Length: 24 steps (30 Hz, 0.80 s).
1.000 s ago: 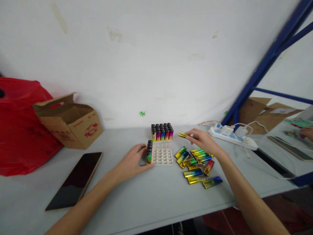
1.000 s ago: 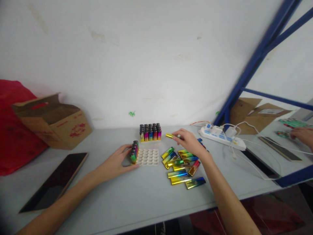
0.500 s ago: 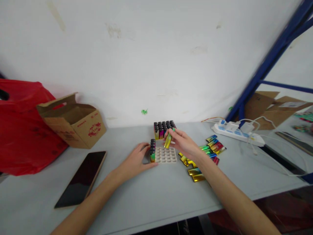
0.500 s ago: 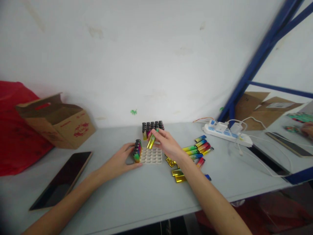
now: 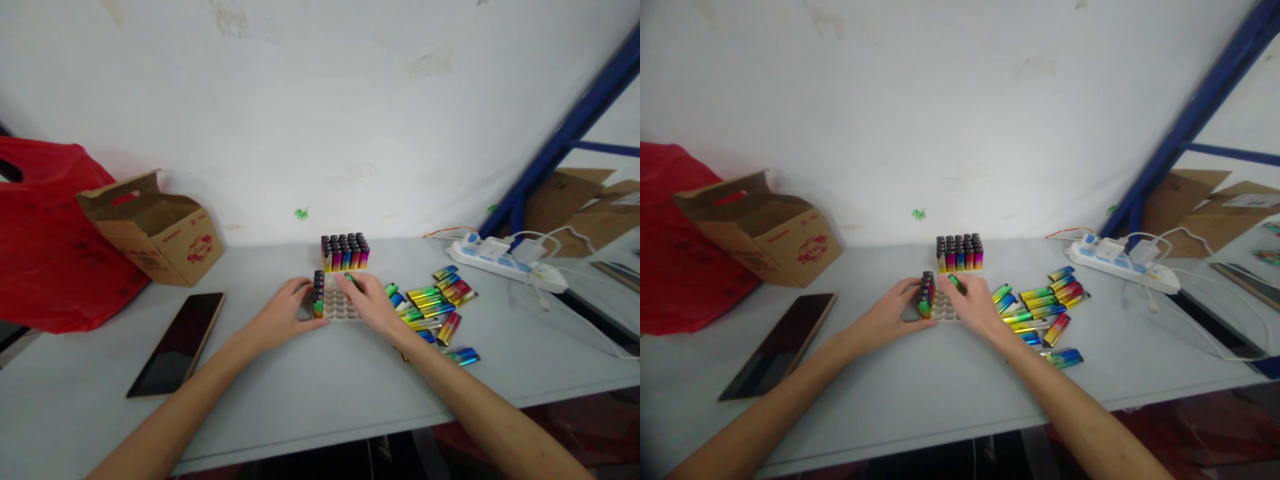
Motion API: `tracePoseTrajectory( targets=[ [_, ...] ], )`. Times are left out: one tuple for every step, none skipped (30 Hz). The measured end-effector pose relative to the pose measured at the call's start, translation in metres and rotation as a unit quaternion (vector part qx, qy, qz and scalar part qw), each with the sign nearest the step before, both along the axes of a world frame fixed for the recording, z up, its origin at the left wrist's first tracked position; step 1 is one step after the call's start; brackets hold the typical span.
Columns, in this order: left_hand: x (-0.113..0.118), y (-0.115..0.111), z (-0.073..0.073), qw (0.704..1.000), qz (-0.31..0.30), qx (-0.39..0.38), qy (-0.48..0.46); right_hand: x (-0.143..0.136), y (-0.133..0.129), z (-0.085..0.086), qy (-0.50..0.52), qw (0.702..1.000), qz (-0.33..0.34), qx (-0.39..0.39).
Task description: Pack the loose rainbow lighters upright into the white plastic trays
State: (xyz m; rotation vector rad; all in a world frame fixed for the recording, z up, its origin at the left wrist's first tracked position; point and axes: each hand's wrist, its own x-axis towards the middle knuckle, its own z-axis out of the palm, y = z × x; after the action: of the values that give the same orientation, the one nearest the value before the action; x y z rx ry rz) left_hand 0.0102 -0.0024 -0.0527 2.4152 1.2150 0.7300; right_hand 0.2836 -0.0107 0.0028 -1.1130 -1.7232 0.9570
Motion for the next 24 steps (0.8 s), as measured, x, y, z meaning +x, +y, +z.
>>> tracePoseTrajectory(
  targets=[
    [0.0001, -0.0002, 0.0003, 1.0, 0.001, 0.001, 0.002, 0.0009, -0.0003, -0.0007, -0.007, 1.0, -0.011, 0.005],
    [0.0003, -0.0004, 0.0006, 1.0, 0.003, 0.001, 0.004, 0.0017, -0.0004, -0.0017, -0.016, 1.0, -0.02, 0.007],
    [0.0004, -0.0006, 0.0008, 1.0, 0.003, 0.002, 0.006, 0.0023, -0.0003, -0.003, -0.026, 0.999, -0.026, 0.006],
    [0.0006, -0.0007, 0.001, 1.0, 0.003, 0.003, 0.007, 0.0027, -0.0001, -0.0043, -0.037, 0.999, -0.029, 0.005],
    [0.0008, -0.0008, 0.0012, 1.0, 0.003, 0.004, 0.008, 0.003, 0.0001, -0.0056, -0.047, 0.998, -0.03, 0.005],
    [0.001, -0.001, 0.0013, 1.0, 0.004, 0.005, 0.009, 0.003, 0.0004, -0.0066, -0.055, 0.998, -0.027, 0.007],
    [0.0012, -0.0011, 0.0014, 1.0, 0.004, 0.006, 0.009, 0.0029, 0.0007, -0.0073, -0.059, 0.998, -0.023, 0.012],
    [0.0014, -0.0013, 0.0014, 1.0, 0.004, 0.006, 0.009, 0.0027, 0.0009, -0.0075, -0.061, 0.998, -0.018, 0.018],
    [0.0014, -0.0015, 0.0014, 1.0, 0.004, 0.007, 0.009, 0.0024, 0.001, -0.0074, -0.061, 0.998, -0.017, 0.024],
    [0.0014, -0.0016, 0.0015, 1.0, 0.005, 0.007, 0.009, 0.0022, 0.0011, -0.0069, -0.06, 0.998, -0.017, 0.03],
    [0.0013, -0.0017, 0.0017, 1.0, 0.005, 0.008, 0.009, 0.0019, 0.001, -0.0061, -0.06, 0.997, -0.02, 0.036],
    [0.0012, -0.0018, 0.002, 1.0, 0.005, 0.008, 0.01, 0.0018, 0.0009, -0.0052, -0.058, 0.997, -0.024, 0.042],
    [0.0009, -0.0018, 0.0024, 1.0, 0.005, 0.008, 0.012, 0.0016, 0.0007, -0.0044, -0.057, 0.997, -0.028, 0.048],
    [0.0007, -0.0018, 0.0029, 1.0, 0.005, 0.007, 0.013, 0.0016, 0.0006, -0.0037, -0.057, 0.997, -0.032, 0.052],
    [0.0004, -0.0017, 0.0034, 1.0, 0.004, 0.006, 0.014, 0.0016, 0.0005, -0.0033, -0.058, 0.996, -0.034, 0.055],
    [0.0002, -0.0017, 0.0039, 1.0, 0.003, 0.004, 0.015, 0.0018, 0.0004, -0.0033, -0.062, 0.996, -0.035, 0.056],
    [-0.0001, -0.0016, 0.0042, 1.0, 0.003, 0.002, 0.016, 0.0021, 0.0005, -0.0036, -0.068, 0.996, -0.036, 0.055],
    [-0.0002, -0.0015, 0.0043, 1.0, 0.003, 0.002, 0.015, 0.0025, 0.0006, -0.0042, -0.075, 0.995, -0.036, 0.053],
    [-0.0004, -0.0015, 0.0043, 1.0, 0.003, 0.002, 0.014, 0.003, 0.0007, -0.005, -0.081, 0.995, -0.037, 0.052],
    [-0.0006, -0.0015, 0.0042, 1.0, 0.003, 0.003, 0.013, 0.0035, 0.0008, -0.0058, -0.084, 0.994, -0.038, 0.052],
    [-0.0008, -0.0016, 0.0041, 1.0, 0.003, 0.004, 0.012, 0.0039, 0.0008, -0.0067, -0.085, 0.994, -0.039, 0.054],
    [-0.0011, -0.0017, 0.0042, 1.0, 0.002, 0.004, 0.011, 0.0044, 0.0009, -0.0074, -0.083, 0.994, -0.04, 0.057],
    [-0.0015, -0.0019, 0.0045, 1.0, -0.001, 0.005, 0.01, 0.0048, 0.001, -0.0081, -0.081, 0.994, -0.041, 0.061],
    [-0.002, -0.0022, 0.0052, 1.0, -0.003, 0.005, 0.009, 0.0052, 0.0012, -0.0087, -0.079, 0.994, -0.041, 0.064]
  ],
)
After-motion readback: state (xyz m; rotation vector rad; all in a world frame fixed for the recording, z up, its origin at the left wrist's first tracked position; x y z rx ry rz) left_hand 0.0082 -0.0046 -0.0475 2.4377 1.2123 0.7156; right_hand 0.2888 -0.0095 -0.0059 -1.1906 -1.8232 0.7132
